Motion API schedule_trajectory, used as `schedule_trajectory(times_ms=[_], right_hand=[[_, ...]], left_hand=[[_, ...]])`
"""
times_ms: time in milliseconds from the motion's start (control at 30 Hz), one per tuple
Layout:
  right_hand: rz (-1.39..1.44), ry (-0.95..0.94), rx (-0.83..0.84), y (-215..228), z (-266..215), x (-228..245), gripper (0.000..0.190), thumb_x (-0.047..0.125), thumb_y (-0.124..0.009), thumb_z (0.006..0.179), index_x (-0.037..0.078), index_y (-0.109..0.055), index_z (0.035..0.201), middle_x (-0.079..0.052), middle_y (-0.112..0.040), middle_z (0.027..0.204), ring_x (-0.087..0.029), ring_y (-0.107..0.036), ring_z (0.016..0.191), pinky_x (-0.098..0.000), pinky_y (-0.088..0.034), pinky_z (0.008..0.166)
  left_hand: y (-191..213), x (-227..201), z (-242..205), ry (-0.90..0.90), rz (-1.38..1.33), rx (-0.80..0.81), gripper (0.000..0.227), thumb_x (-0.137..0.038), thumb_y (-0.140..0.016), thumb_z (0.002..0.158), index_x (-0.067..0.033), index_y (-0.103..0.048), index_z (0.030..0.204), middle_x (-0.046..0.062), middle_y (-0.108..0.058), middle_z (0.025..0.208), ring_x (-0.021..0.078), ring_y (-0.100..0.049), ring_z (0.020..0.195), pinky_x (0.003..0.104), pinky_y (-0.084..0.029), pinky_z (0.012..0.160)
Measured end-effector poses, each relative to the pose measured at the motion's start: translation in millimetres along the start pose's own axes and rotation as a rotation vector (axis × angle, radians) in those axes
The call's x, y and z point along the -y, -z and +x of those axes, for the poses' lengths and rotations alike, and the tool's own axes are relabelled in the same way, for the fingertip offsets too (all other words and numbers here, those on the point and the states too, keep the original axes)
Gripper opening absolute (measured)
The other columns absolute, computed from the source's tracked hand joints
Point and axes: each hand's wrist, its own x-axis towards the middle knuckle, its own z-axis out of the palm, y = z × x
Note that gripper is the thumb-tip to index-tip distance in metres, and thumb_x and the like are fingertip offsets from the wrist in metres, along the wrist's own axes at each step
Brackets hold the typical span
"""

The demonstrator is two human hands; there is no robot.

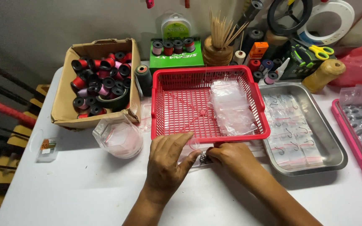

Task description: The person places small metal hooks into clear plastic bags on a white table. They seal each bag and place it into a metal tray. The workspace includes a red basket, a cardboard box of spools, and a pink tray of weights.

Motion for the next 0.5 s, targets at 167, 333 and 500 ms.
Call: schedule_trajectory(times_ms=[167,333,500], right_hand=[[0.023,0.022,-0.088,-3.9,-5.3,-0.1,0.008,0.016,-0.061,0.073,0.016,-0.054,0.07,-0.005,-0.054,0.058,-0.029,-0.051,0.048,-0.0432,-0.031,0.038],[0.098,0.006,-0.104,-7.2,-11.6,-0.8,0.012,0.015,-0.062,0.073,0.017,-0.05,0.077,-0.003,-0.056,0.064,-0.026,-0.052,0.053,-0.0412,-0.033,0.039],[0.227,0.005,-0.107,-5.2,-16.5,-2.0,0.028,0.01,-0.068,0.064,0.017,-0.048,0.081,0.0,-0.059,0.072,-0.024,-0.056,0.062,-0.0366,-0.039,0.047]], left_hand=[[-0.4,0.6,-1.2,0.002,0.003,0.005,0.032,-0.031,-0.054,0.087,-0.007,-0.054,0.108,0.008,-0.063,0.097,0.0228,-0.06,0.086,0.037,-0.041,0.08],[-2.9,1.2,-2.5,0.004,0.012,0.013,0.033,-0.032,-0.055,0.086,-0.0074,-0.055,0.108,0.006,-0.063,0.097,0.0211,-0.06,0.086,0.036,-0.041,0.082],[-5.2,1.7,-3.2,-0.029,0.015,0.01,0.037,-0.031,-0.065,0.081,-0.0076,-0.054,0.108,0.005,-0.062,0.094,0.0202,-0.059,0.083,0.035,-0.042,0.081]])
